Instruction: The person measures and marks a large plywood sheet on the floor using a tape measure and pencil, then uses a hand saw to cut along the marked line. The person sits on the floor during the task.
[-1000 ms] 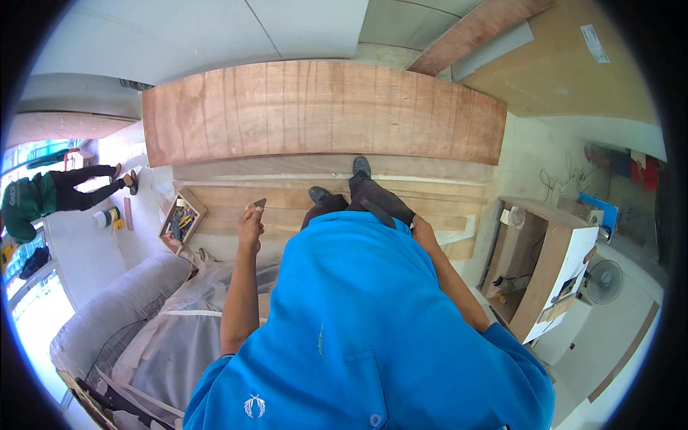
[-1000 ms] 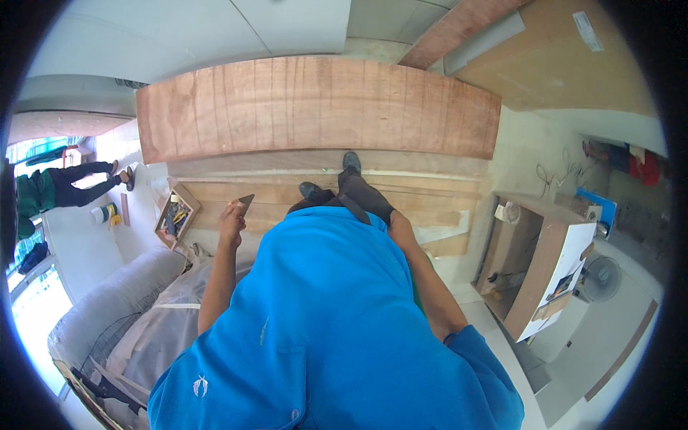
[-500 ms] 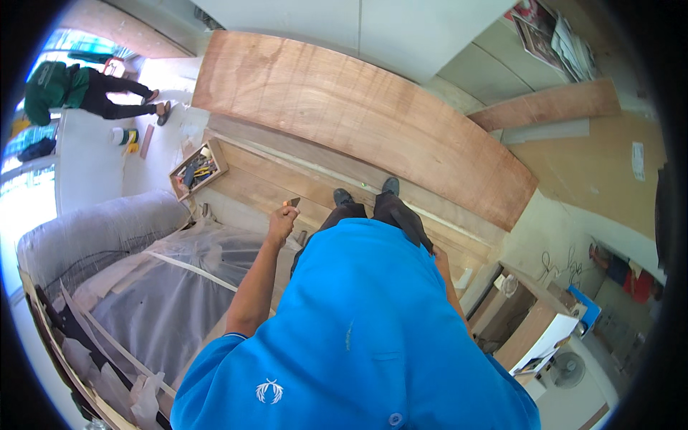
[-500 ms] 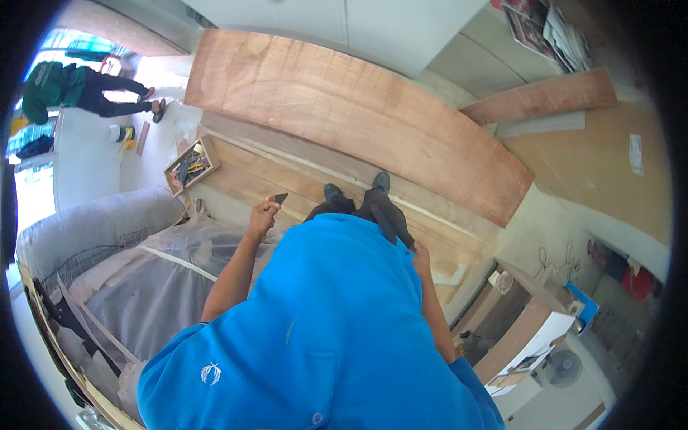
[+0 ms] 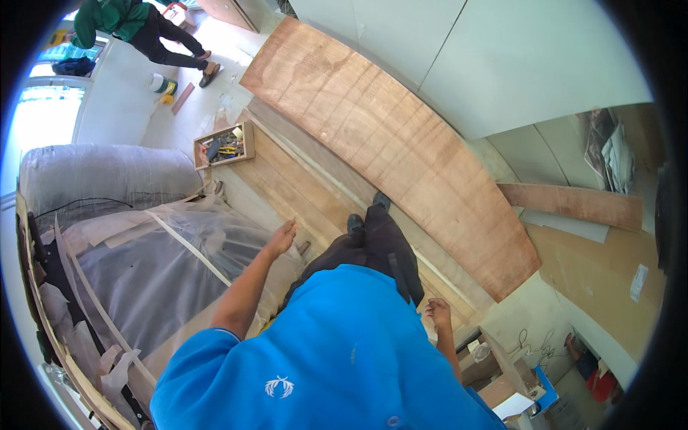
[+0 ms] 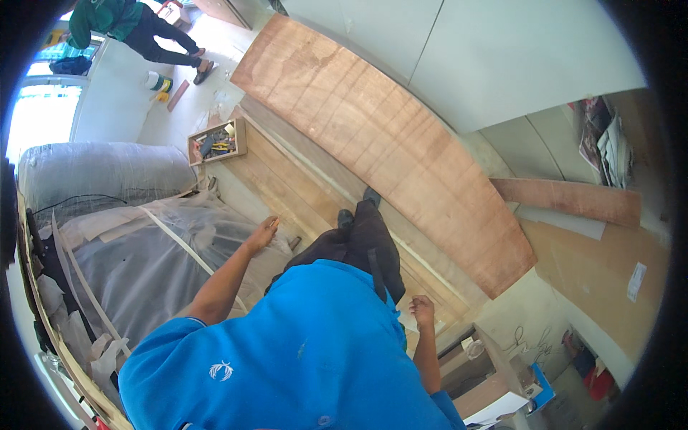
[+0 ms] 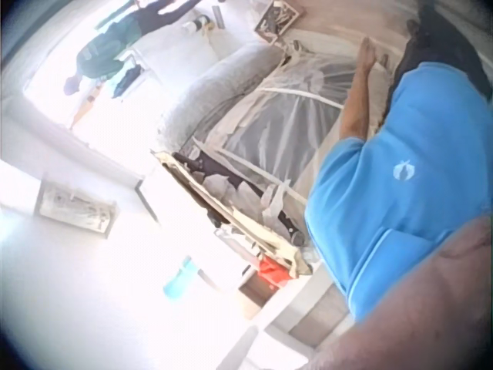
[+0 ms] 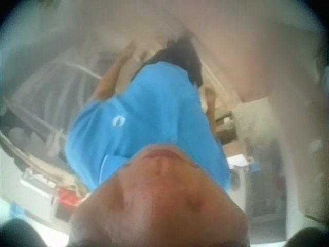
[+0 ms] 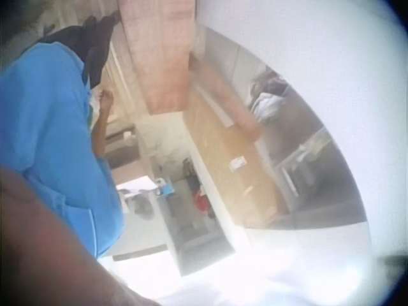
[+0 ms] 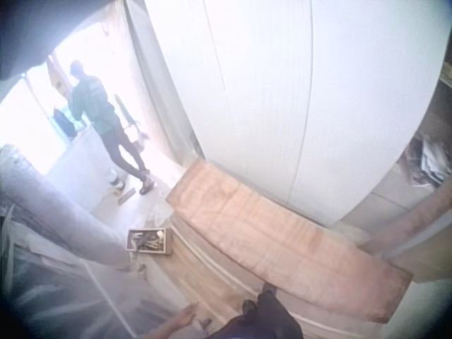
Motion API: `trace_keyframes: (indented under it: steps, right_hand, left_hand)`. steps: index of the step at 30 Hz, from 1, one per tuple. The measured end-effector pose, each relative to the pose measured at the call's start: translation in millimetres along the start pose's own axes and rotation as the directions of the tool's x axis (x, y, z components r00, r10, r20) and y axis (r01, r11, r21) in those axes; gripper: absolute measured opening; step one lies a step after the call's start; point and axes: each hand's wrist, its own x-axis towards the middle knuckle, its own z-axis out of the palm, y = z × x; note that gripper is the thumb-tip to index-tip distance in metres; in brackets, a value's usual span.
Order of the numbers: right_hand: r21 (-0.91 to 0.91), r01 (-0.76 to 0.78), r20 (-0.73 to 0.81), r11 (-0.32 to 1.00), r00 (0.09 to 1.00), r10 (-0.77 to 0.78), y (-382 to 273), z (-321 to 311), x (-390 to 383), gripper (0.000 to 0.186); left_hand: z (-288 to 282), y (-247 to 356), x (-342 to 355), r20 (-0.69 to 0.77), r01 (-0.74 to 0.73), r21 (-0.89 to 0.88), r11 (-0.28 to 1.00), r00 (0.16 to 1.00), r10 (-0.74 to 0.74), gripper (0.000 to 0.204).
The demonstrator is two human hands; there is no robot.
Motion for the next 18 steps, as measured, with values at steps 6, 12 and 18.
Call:
trace_keyframes:
  steps: [6,12,18]
  right_hand:
    - [-0.171,-0.076,0.131,0.982,0.986,0.099,-56,16,108,0.013]
    - [-0.264,0.182,0.146,0.947,0.978,-0.147,-162,-8,234,0.015]
    - [-0.236,0.277,0.061,0.931,0.961,-0.271,-282,-20,279,0.018]
  left_hand:
    - [-31,25,-4,-0.025,-0.153,0.298,0.942,0.986,0.167,0.048]
    - [-23,66,-16,-0.052,-0.102,0.551,0.829,0.986,0.156,0.032]
    - [-20,118,31,-0.131,-0.035,0.754,0.656,0.970,0.203,0.033]
